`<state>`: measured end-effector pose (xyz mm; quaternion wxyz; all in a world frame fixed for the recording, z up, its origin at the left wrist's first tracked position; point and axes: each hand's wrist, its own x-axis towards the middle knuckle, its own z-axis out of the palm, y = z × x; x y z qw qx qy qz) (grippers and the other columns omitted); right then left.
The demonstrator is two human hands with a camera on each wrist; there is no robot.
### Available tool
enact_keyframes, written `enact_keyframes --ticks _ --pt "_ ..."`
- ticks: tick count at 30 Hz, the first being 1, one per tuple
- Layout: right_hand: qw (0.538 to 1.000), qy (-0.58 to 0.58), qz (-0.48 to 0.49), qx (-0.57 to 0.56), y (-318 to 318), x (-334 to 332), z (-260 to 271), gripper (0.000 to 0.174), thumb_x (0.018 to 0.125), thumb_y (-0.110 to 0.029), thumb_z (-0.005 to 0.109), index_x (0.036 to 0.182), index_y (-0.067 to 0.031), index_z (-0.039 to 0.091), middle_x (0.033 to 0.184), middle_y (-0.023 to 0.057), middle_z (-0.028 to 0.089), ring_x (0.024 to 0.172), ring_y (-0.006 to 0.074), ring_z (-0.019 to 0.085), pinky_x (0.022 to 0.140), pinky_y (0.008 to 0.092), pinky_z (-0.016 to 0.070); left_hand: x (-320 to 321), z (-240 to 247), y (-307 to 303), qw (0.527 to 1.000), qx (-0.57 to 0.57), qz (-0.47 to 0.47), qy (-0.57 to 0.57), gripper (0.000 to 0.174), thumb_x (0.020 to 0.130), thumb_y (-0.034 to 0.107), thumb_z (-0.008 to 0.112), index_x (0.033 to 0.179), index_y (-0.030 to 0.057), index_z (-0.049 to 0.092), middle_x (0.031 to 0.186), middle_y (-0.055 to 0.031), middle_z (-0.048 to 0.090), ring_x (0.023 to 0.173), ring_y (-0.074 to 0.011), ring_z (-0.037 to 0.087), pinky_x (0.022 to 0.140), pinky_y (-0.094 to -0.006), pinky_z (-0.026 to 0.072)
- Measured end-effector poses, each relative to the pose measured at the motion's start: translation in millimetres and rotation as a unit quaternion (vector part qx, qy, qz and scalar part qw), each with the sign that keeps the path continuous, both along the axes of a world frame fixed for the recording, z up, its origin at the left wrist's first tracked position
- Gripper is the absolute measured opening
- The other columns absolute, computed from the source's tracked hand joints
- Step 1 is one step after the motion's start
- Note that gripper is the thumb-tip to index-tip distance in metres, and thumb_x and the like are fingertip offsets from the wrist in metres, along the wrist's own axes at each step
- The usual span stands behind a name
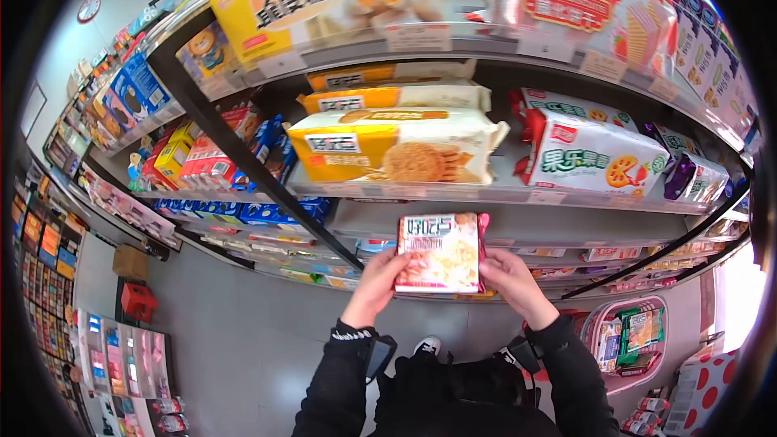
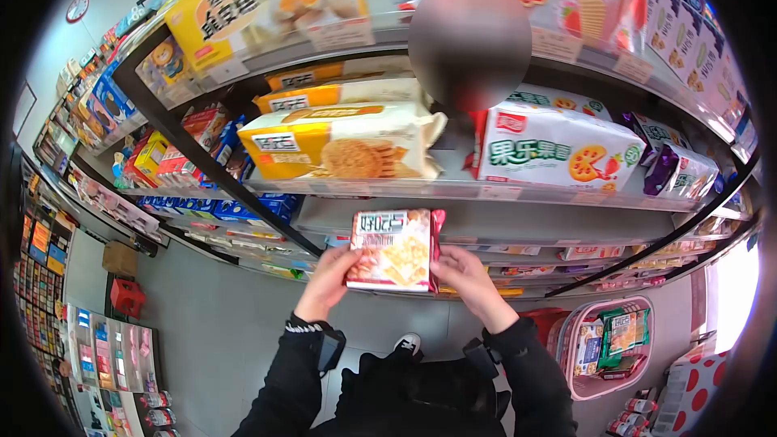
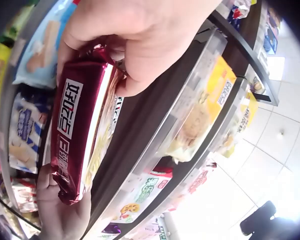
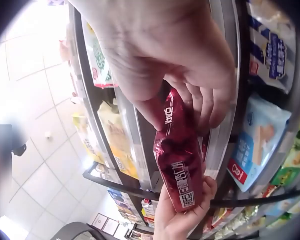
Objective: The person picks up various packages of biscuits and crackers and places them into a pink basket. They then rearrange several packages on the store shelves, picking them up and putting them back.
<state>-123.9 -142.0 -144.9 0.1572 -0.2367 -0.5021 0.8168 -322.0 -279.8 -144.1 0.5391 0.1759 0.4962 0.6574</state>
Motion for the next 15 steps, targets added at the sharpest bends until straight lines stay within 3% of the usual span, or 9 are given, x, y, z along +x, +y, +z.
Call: enact_keyframes --ticks 2,6,11,13,14,15 --pt "0.996 0.045 -0.027 -0.078 -4.5 -31.1 8.3 0.037 0.081 -0.012 0.057 0.111 0.0043 0.044 0.101 0.0089 0.054 0.095 0.0140 0.052 0.083 0.0273 0.0419 -33.8 2.1 0.0 0.999 0.007 0.005 0.047 0.027 0.083 0.008 0.051 0.105 -0.0061 0.049 0.093 -0.0090 0.058 0.080 -0.0115 0.057 0.070 -0.0236 0.0468" --pt "0.995 0.079 -0.049 -0.045 8.5 -83.3 3.8 0.035 0.081 -0.011 0.056 0.110 0.0041 0.045 0.101 0.0093 0.053 0.094 0.0148 0.052 0.081 0.0274 0.0427 -82.7 19.7 17.1 0.979 0.085 0.034 0.182 0.034 0.078 0.001 0.055 0.110 -0.0051 0.043 0.090 -0.0093 0.059 0.079 -0.0118 0.057 0.069 -0.0231 0.0467" --pt "0.980 0.089 -0.159 -0.076 23.2 -133.4 0.4 0.033 0.080 -0.009 0.057 0.110 0.0002 0.046 0.102 0.0089 0.053 0.090 0.0167 0.053 0.075 0.0297 0.0460 -125.4 1.1 44.7 0.957 0.050 0.043 0.282 0.013 0.078 0.001 0.054 0.091 -0.0026 0.053 0.084 -0.0090 0.060 0.071 -0.0125 0.058 0.064 -0.0232 0.0463" --pt "0.979 0.082 -0.169 -0.079 32.3 -147.0 -3.0 0.034 0.080 -0.009 0.057 0.111 -0.0009 0.045 0.103 0.0078 0.053 0.090 0.0158 0.053 0.075 0.0295 0.0459 -140.1 -12.1 56.0 0.913 0.017 0.060 0.403 0.016 0.079 0.008 0.053 0.093 -0.0005 0.055 0.087 -0.0105 0.060 0.078 -0.0180 0.059 0.069 -0.0286 0.0461" --pt "0.979 0.076 -0.167 -0.083 34.2 -151.0 -4.5 0.034 0.080 -0.009 0.057 0.111 -0.0020 0.045 0.103 0.0067 0.053 0.091 0.0150 0.052 0.075 0.0292 0.0458 -146.0 -17.3 60.0 0.914 0.022 0.049 0.403 0.016 0.079 0.008 0.053 0.093 -0.0005 0.055 0.087 -0.0105 0.060 0.078 -0.0180 0.059 0.069 -0.0286 0.0461" --pt "0.977 0.078 -0.179 -0.082 32.7 -153.8 -2.7 0.034 0.080 -0.009 0.057 0.111 -0.0020 0.045 0.103 0.0067 0.053 0.091 0.0150 0.052 0.075 0.0292 0.0458 -150.5 -21.0 62.5 0.785 0.011 0.082 0.613 0.019 0.080 0.012 0.052 0.095 0.0015 0.056 0.088 -0.0105 0.061 0.083 -0.0212 0.058 0.074 -0.0322 0.0446"
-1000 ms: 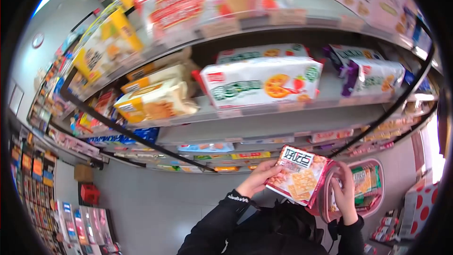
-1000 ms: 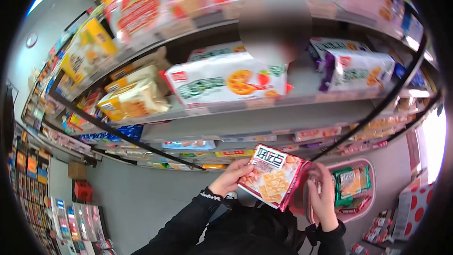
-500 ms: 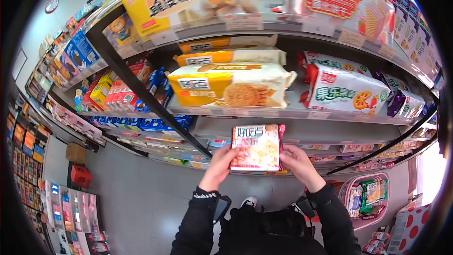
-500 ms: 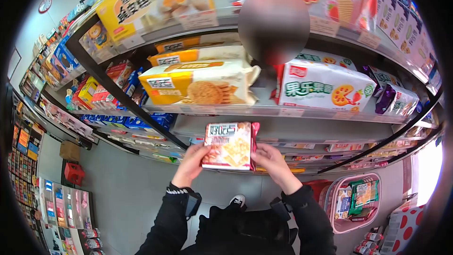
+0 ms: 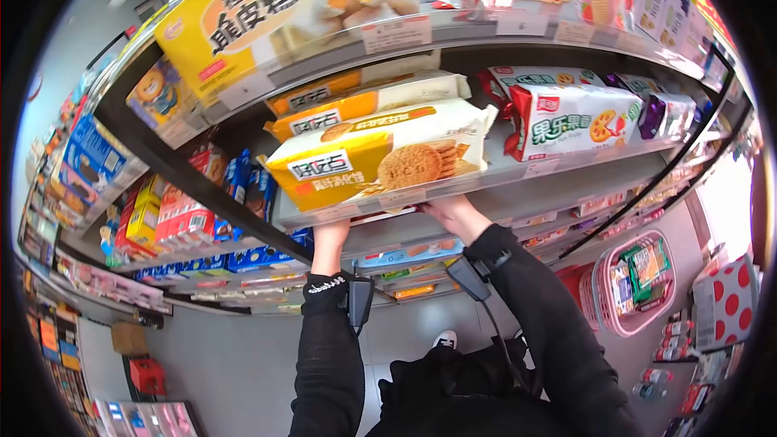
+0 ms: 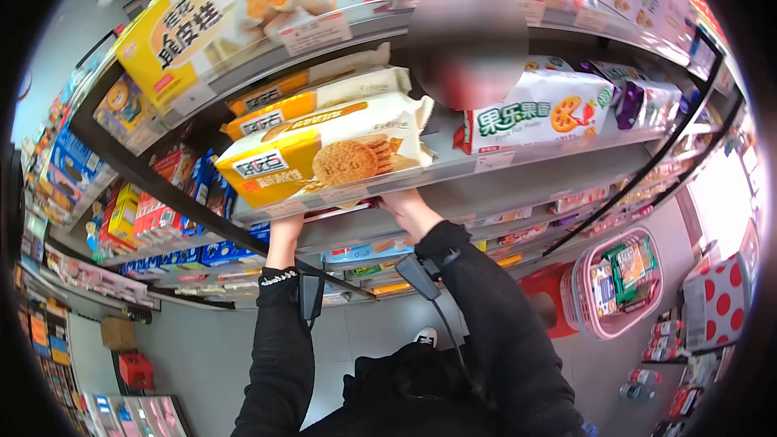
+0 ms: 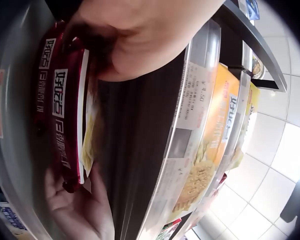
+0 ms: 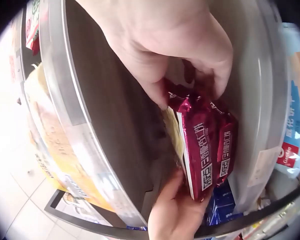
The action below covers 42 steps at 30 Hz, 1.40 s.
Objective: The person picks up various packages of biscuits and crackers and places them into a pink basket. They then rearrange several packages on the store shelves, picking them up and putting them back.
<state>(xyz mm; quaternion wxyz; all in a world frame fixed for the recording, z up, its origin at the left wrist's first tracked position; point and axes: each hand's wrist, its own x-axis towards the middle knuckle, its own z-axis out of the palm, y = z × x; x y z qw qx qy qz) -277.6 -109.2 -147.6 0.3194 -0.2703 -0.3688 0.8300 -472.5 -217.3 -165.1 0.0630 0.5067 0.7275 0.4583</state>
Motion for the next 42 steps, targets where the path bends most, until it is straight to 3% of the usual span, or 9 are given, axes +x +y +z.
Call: enact_keyframes --ticks 1,4,22,26,28,30,33,35,42 --pt "0.999 -0.029 -0.009 0.020 -1.0 -3.5 2.9 0.035 0.080 -0.010 0.057 0.112 -0.0027 0.045 0.104 0.0059 0.052 0.092 0.0148 0.051 0.076 0.0291 0.0447 -7.0 -7.2 3.5 0.969 0.003 0.046 0.243 0.022 0.080 0.016 0.052 0.097 0.0034 0.056 0.090 -0.0105 0.061 0.087 -0.0245 0.056 0.078 -0.0358 0.0430" --pt "0.981 -0.080 -0.077 0.157 -4.3 -19.2 0.6 0.035 0.082 -0.012 0.054 0.115 -0.0031 0.043 0.107 0.0049 0.051 0.094 0.0155 0.048 0.081 0.0280 0.0411 -48.4 -79.2 35.8 0.982 0.070 0.048 0.166 0.025 0.078 0.021 0.051 0.098 0.0057 0.058 0.094 -0.0102 0.061 0.095 -0.0297 0.052 0.084 -0.0401 0.0382" --pt "0.793 -0.193 0.024 0.577 7.5 -39.1 -0.3 0.031 0.082 -0.017 0.051 0.110 -0.0040 0.049 0.107 0.0133 0.054 0.099 0.0218 0.050 0.087 0.0315 0.0389 -33.1 2.2 6.1 0.942 -0.142 0.063 0.296 0.023 0.079 0.015 0.048 0.097 0.0039 0.058 0.100 -0.0164 0.057 0.096 -0.0335 0.050 0.085 -0.0393 0.0373" --pt "0.808 -0.174 -0.028 0.563 8.2 -23.0 -22.1 0.038 0.075 -0.031 0.056 0.104 -0.0075 0.055 0.104 0.0123 0.055 0.096 0.0263 0.053 0.084 0.0351 0.0413 -3.8 -4.3 -0.2 0.919 -0.020 0.103 0.381 0.022 0.079 0.014 0.051 0.092 -0.0024 0.058 0.092 -0.0197 0.059 0.088 -0.0362 0.053 0.078 -0.0429 0.0392" --pt "0.808 -0.142 -0.023 0.571 -1.2 18.9 -23.6 0.041 0.073 -0.029 0.058 0.105 -0.0046 0.054 0.102 0.0149 0.056 0.093 0.0277 0.055 0.082 0.0359 0.0430 61.8 27.6 -11.7 0.985 0.061 0.055 0.152 0.024 0.082 0.011 0.049 0.097 -0.0071 0.052 0.094 -0.0264 0.054 0.087 -0.0390 0.050 0.081 -0.0444 0.0363" --pt "0.895 -0.171 0.209 0.354 -12.0 83.4 1.9 0.035 0.076 -0.019 0.058 0.105 0.0000 0.052 0.101 0.0155 0.056 0.097 0.0236 0.054 0.082 0.0319 0.0427 82.5 -2.8 -29.0 0.962 0.071 0.085 0.249 0.039 0.085 0.010 0.044 0.118 -0.0078 0.036 0.120 -0.0267 0.037 0.112 -0.0373 0.036 0.095 -0.0412 0.0268" --pt "0.838 -0.166 0.184 0.486 -9.5 161.6 -24.2 0.033 0.075 -0.016 0.061 0.102 0.0008 0.053 0.095 0.0138 0.059 0.087 0.0211 0.058 0.077 0.0296 0.0454 154.4 -6.8 -44.2 0.985 0.052 -0.054 0.156 0.037 0.079 0.002 0.046 0.116 -0.0026 0.042 0.119 -0.0186 0.042 0.107 -0.0306 0.042 0.091 -0.0361 0.0334" --pt "0.882 -0.200 0.193 0.382 -5.0 227.7 -28.5 0.033 0.078 -0.017 0.060 0.104 0.0005 0.052 0.098 0.0118 0.059 0.090 0.0179 0.057 0.079 0.0292 0.0459 183.6 -24.8 -38.5 0.979 0.028 -0.156 0.126 0.028 0.077 -0.001 0.046 0.105 -0.0022 0.050 0.110 -0.0159 0.049 0.099 -0.0274 0.049 0.085 -0.0328 0.0385" --pt "0.941 -0.282 -0.166 0.088 -15.6 467.2 -74.6 0.026 0.077 -0.016 0.058 0.096 0.0012 0.058 0.081 0.0072 0.061 0.076 0.0135 0.059 0.066 0.0261 0.0470 316.8 -40.0 23.9 0.940 -0.114 -0.323 -0.008 0.017 0.076 0.000 0.047 0.090 -0.0022 0.056 0.094 -0.0150 0.056 0.089 -0.0284 0.054 0.080 -0.0337 0.0418"
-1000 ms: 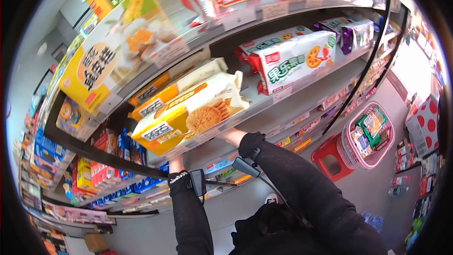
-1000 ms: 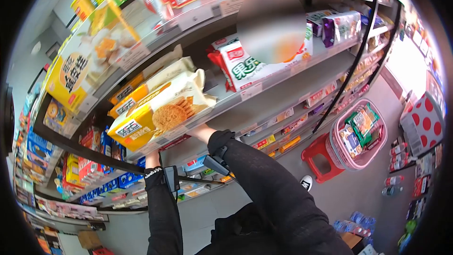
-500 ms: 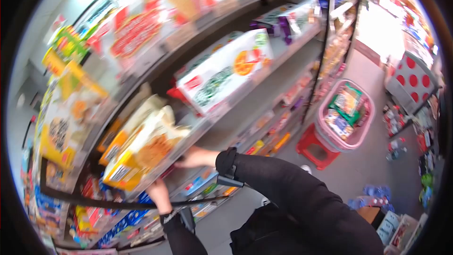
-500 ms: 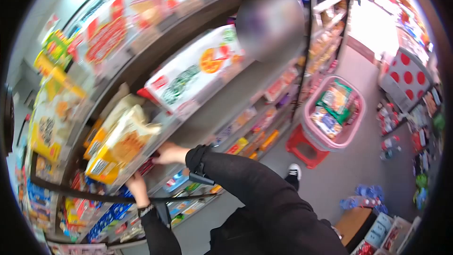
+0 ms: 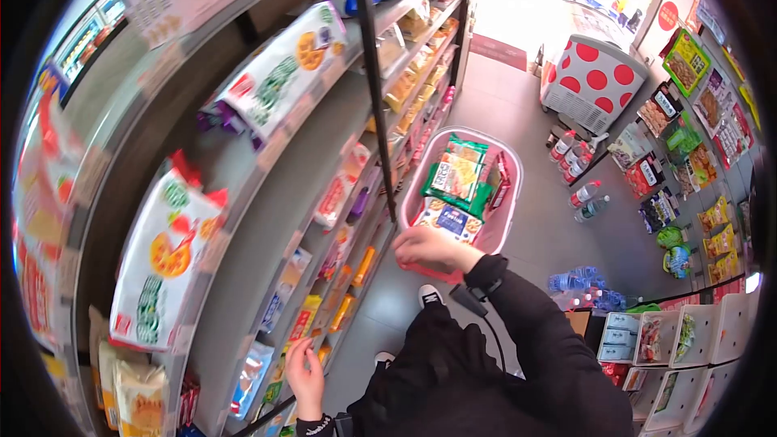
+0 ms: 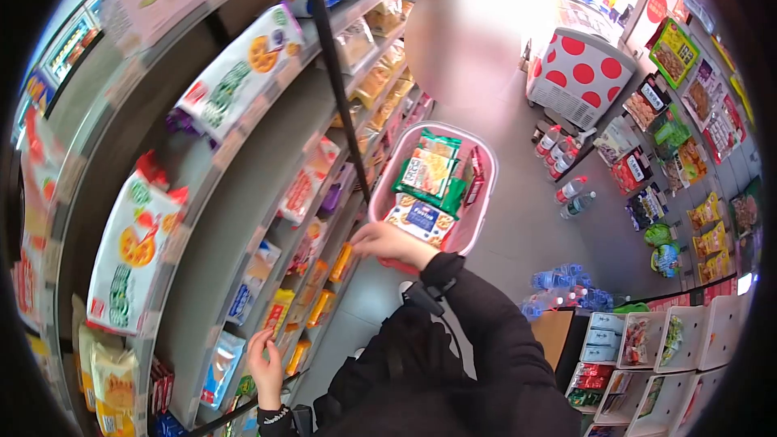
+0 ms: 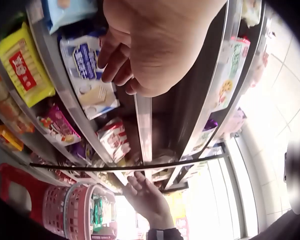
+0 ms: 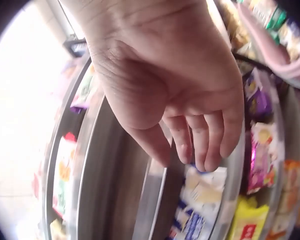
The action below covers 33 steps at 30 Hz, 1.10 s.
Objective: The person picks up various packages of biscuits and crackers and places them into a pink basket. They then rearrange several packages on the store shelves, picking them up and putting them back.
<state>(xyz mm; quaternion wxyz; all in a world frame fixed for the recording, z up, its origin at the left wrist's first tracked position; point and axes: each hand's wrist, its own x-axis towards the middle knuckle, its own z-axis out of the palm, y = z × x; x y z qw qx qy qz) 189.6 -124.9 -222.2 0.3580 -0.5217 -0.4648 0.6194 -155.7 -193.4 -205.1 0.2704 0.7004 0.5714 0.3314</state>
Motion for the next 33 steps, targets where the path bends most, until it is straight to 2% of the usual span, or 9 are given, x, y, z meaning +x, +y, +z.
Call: enact_keyframes --ticks 1,3,4,5,6,10,17,24,33 --pt "0.991 -0.111 -0.031 0.064 3.0 35.6 -6.3 0.024 0.076 -0.016 0.058 0.093 0.0020 0.059 0.078 0.0070 0.061 0.073 0.0135 0.059 0.064 0.0257 0.0469 17.3 -1.0 10.9 1.000 -0.005 -0.029 0.005 0.017 0.076 0.001 0.047 0.091 -0.0021 0.056 0.094 -0.0148 0.056 0.089 -0.0277 0.054 0.079 -0.0331 0.0424" --pt "0.955 -0.211 -0.199 0.057 8.4 107.1 -49.2 0.029 0.072 -0.016 0.063 0.092 0.0034 0.058 0.080 0.0113 0.061 0.073 0.0163 0.059 0.064 0.0279 0.0465 55.0 -1.2 29.9 0.999 -0.027 -0.041 0.002 0.017 0.077 0.001 0.047 0.091 -0.0020 0.056 0.094 -0.0146 0.056 0.088 -0.0273 0.054 0.078 -0.0327 0.0427" --pt "0.924 -0.230 -0.294 0.077 8.3 138.1 -67.4 0.037 0.067 -0.016 0.065 0.095 0.0057 0.054 0.081 0.0154 0.060 0.073 0.0222 0.060 0.066 0.0301 0.0469 72.5 -1.5 37.5 0.998 -0.046 -0.050 -0.001 0.017 0.077 0.001 0.048 0.091 -0.0018 0.056 0.094 -0.0144 0.056 0.088 -0.0268 0.054 0.077 -0.0323 0.0429" --pt "0.876 -0.347 -0.333 0.046 10.1 168.5 -79.7 0.041 0.065 -0.016 0.066 0.095 0.0076 0.051 0.084 0.0196 0.059 0.075 0.0283 0.060 0.068 0.0333 0.0475 88.8 -3.0 45.0 0.996 -0.065 -0.064 -0.007 0.018 0.077 0.002 0.048 0.092 -0.0009 0.056 0.094 -0.0138 0.056 0.087 -0.0261 0.055 0.076 -0.0315 0.0433" --pt "0.857 -0.376 -0.349 0.058 9.6 198.4 -91.4 0.041 0.063 -0.016 0.066 0.092 0.0079 0.050 0.087 0.0234 0.057 0.080 0.0341 0.058 0.070 0.0376 0.0473 106.2 -0.7 50.4 0.995 -0.072 -0.064 -0.004 0.018 0.077 0.002 0.048 0.092 -0.0009 0.056 0.094 -0.0138 0.056 0.087 -0.0261 0.055 0.076 -0.0315 0.0433" --pt "0.788 -0.515 -0.332 -0.070 13.4 259.1 -98.4 0.040 0.063 -0.017 0.064 0.089 0.0081 0.047 0.086 0.0248 0.057 0.083 0.0360 0.057 0.072 0.0390 0.0466 167.5 8.8 66.7 0.990 -0.087 -0.105 0.023 0.017 0.078 0.004 0.048 0.093 0.0004 0.057 0.092 -0.0134 0.057 0.085 -0.0257 0.056 0.076 -0.0314 0.0435" --pt "0.808 -0.494 -0.277 -0.159 27.9 278.4 -123.8 0.051 0.062 -0.027 0.067 0.092 0.0074 0.046 0.084 0.0250 0.058 0.081 0.0355 0.059 0.070 0.0395 0.0476 203.8 1.3 75.6 0.979 -0.153 -0.129 0.021 0.017 0.078 0.005 0.050 0.093 0.0007 0.057 0.089 -0.0129 0.058 0.084 -0.0256 0.056 0.074 -0.0309 0.0439" --pt "0.797 -0.517 -0.238 -0.201 44.4 284.8 -113.7 0.040 0.064 -0.021 0.064 0.092 0.0027 0.049 0.088 0.0207 0.060 0.083 0.0327 0.060 0.071 0.0403 0.0478 222.3 0.6 87.6 0.974 -0.167 -0.147 0.043 0.018 0.078 0.006 0.051 0.094 0.0010 0.057 0.088 -0.0124 0.059 0.082 -0.0247 0.057 0.073 -0.0303 0.0443" --pt "0.844 -0.483 -0.211 -0.100 16.6 310.0 -46.1 0.036 0.061 -0.022 0.061 0.087 0.0014 0.053 0.083 0.0203 0.059 0.080 0.0325 0.059 0.069 0.0384 0.0461 230.7 -16.4 97.8 0.974 -0.161 -0.161 0.002 0.018 0.078 0.006 0.051 0.093 0.0010 0.058 0.087 -0.0124 0.059 0.080 -0.0248 0.058 0.071 -0.0301 0.0451"
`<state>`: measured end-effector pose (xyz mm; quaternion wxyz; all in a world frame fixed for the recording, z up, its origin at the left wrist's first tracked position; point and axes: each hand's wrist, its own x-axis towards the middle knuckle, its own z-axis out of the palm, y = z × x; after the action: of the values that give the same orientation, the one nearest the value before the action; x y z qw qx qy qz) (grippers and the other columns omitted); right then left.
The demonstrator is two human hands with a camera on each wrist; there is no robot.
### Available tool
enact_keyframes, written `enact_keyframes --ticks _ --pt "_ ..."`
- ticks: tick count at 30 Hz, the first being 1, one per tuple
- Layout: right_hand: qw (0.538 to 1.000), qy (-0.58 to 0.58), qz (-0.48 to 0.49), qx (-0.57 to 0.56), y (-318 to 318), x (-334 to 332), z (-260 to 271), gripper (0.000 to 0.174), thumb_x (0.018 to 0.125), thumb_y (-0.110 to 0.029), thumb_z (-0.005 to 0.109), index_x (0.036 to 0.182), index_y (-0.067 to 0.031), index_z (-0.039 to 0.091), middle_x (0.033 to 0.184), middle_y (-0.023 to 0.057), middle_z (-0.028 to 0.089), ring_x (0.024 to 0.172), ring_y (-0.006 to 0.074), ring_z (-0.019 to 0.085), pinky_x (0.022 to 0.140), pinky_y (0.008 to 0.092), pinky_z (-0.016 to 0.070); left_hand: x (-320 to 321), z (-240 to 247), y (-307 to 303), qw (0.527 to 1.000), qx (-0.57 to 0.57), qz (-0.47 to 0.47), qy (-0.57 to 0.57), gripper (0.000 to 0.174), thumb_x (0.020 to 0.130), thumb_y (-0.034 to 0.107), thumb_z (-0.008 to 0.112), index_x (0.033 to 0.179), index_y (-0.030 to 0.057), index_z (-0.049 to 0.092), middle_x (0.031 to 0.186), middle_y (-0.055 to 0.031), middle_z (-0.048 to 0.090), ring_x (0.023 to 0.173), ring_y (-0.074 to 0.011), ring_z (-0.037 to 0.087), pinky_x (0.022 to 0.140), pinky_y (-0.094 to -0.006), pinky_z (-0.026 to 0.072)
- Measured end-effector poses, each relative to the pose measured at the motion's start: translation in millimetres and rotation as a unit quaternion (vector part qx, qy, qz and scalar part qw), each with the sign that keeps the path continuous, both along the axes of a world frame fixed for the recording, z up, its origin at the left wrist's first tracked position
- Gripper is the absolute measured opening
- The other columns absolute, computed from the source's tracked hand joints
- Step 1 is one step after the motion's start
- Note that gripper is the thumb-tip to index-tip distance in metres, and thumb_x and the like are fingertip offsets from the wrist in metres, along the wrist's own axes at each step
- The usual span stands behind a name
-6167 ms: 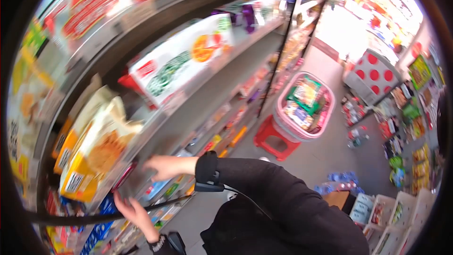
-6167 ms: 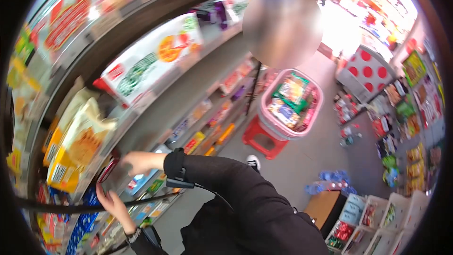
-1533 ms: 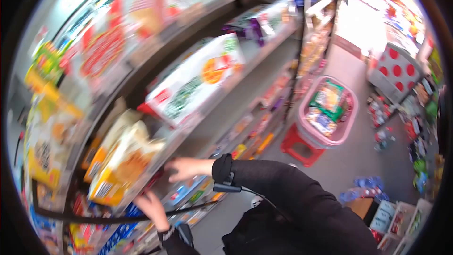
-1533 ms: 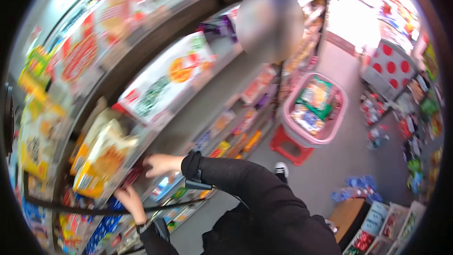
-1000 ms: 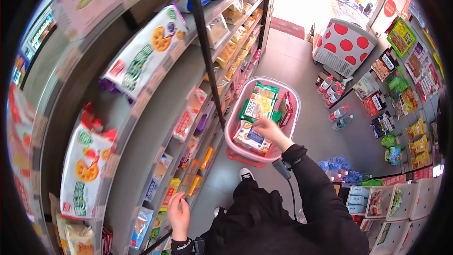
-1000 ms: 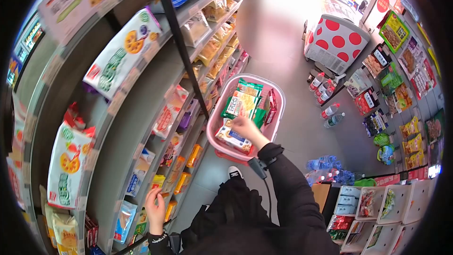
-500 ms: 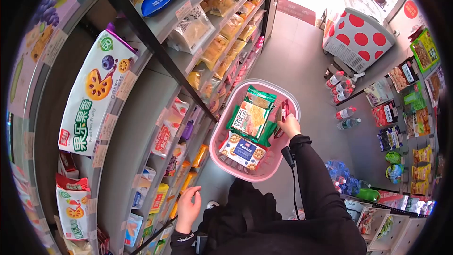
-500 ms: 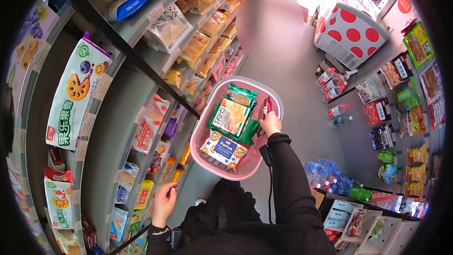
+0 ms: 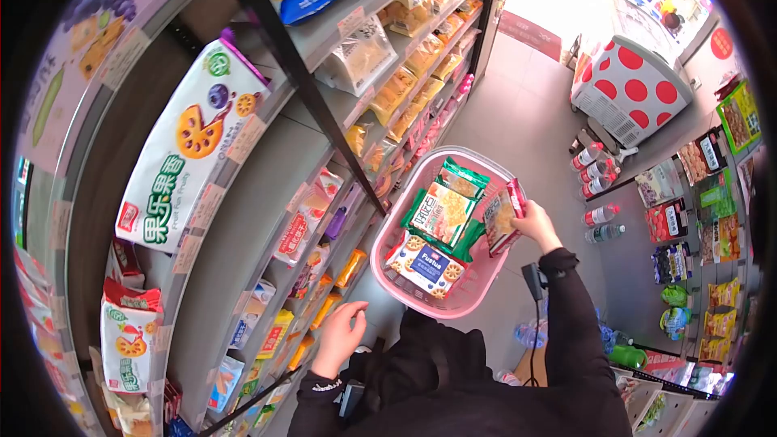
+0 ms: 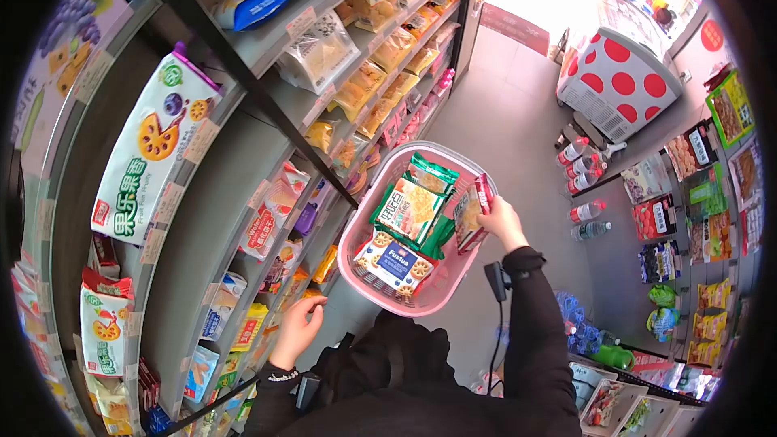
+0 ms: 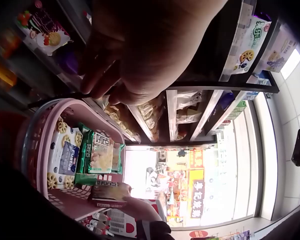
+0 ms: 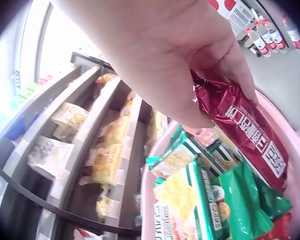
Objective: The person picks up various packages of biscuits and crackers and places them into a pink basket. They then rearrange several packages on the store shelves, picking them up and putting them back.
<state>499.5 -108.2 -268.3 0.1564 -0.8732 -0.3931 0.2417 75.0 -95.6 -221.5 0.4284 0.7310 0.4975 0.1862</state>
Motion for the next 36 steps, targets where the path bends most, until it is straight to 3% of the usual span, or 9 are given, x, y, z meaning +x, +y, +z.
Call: enact_keyframes --ticks 1,2,6,8,13,17,27,31,36 --pt "0.999 0.013 0.011 0.038 -5.1 2.7 8.2 0.037 0.060 -0.022 0.061 0.086 0.0021 0.052 0.081 0.0198 0.059 0.077 0.0317 0.059 0.068 0.0377 0.0461 0.4 -3.4 0.9 1.000 -0.004 -0.006 -0.007 0.018 0.078 0.007 0.052 0.094 0.0011 0.058 0.087 -0.0122 0.060 0.079 -0.0244 0.058 0.071 -0.0296 0.0453" --pt "0.997 0.050 0.009 0.058 -8.0 4.7 16.9 0.040 0.061 -0.015 0.062 0.094 0.0055 0.051 0.077 0.0124 0.058 0.070 0.0175 0.059 0.060 0.0296 0.0485 0.9 -5.4 1.9 1.000 0.000 -0.001 -0.010 0.018 0.078 0.007 0.052 0.094 0.0011 0.058 0.087 -0.0122 0.060 0.079 -0.0244 0.058 0.071 -0.0296 0.0453" --pt "0.965 0.238 -0.020 0.107 -11.6 -28.2 93.9 0.044 0.068 -0.012 0.062 0.105 0.0068 0.047 0.087 0.0106 0.058 0.076 0.0154 0.058 0.068 0.0283 0.0476 8.5 -5.2 8.2 0.988 -0.115 -0.022 -0.103 0.021 0.082 0.009 0.049 0.101 -0.0003 0.055 0.091 -0.0103 0.060 0.082 -0.0180 0.059 0.074 -0.0277 0.0454" --pt "0.918 0.343 0.070 0.185 -8.9 -44.5 108.1 0.051 0.073 -0.009 0.063 0.115 0.0072 0.040 0.100 0.0085 0.056 0.087 0.0134 0.055 0.077 0.0261 0.0452 12.9 1.2 12.7 0.973 -0.165 -0.020 -0.160 0.024 0.085 0.011 0.049 0.104 -0.0020 0.053 0.094 -0.0099 0.060 0.083 -0.0161 0.058 0.075 -0.0266 0.0453" --pt "0.828 0.498 0.157 0.202 9.9 -135.8 150.7 0.059 0.072 -0.007 0.065 0.121 0.0061 0.035 0.112 0.0097 0.050 0.102 0.0134 0.048 0.089 0.0265 0.0374 -0.8 35.8 20.3 0.870 -0.306 -0.070 -0.381 0.051 0.086 0.027 0.051 0.125 -0.0010 0.034 0.113 -0.0134 0.050 0.098 -0.0198 0.054 0.084 -0.0315 0.0441" --pt "0.782 0.555 0.229 0.169 21.3 -214.7 155.3 0.066 0.067 -0.002 0.067 0.123 0.0049 0.033 0.115 0.0100 0.047 0.108 0.0160 0.044 0.093 0.0291 0.0335 -46.9 64.1 2.1 0.858 -0.201 0.015 -0.472 0.045 0.083 0.019 0.057 0.120 0.0015 0.039 0.111 -0.0071 0.051 0.098 -0.0137 0.051 0.086 -0.0290 0.0406" --pt "0.660 0.606 0.444 -0.014 8.5 -444.6 148.8 0.062 0.070 -0.004 0.065 0.122 0.0002 0.032 0.118 0.0087 0.044 0.110 0.0161 0.043 0.093 0.0289 0.0357 -251.2 79.1 -117.7 0.827 -0.114 0.297 -0.464 0.035 0.082 0.015 0.057 0.112 0.0002 0.047 0.106 -0.0060 0.055 0.095 -0.0111 0.053 0.084 -0.0264 0.0408" --pt "0.690 0.580 0.425 -0.084 -13.1 -532.4 143.4 0.048 0.074 -0.008 0.064 0.114 0.0010 0.040 0.105 0.0068 0.052 0.098 0.0118 0.050 0.083 0.0252 0.0421 -326.4 78.3 -161.1 0.817 -0.074 0.352 -0.451 0.034 0.080 0.013 0.058 0.109 -0.0015 0.050 0.103 -0.0065 0.057 0.091 -0.0108 0.054 0.082 -0.0255 0.0416" --pt "0.636 0.614 0.462 -0.077 -32.1 -626.7 134.8 0.043 0.074 -0.006 0.065 0.110 0.0008 0.043 0.100 0.0053 0.054 0.093 0.0109 0.052 0.081 0.0243 0.0422 -410.5 90.3 -200.0 0.833 -0.026 0.387 -0.394 0.032 0.079 0.012 0.059 0.106 -0.0033 0.051 0.099 -0.0075 0.059 0.089 -0.0121 0.055 0.081 -0.0262 0.0428"
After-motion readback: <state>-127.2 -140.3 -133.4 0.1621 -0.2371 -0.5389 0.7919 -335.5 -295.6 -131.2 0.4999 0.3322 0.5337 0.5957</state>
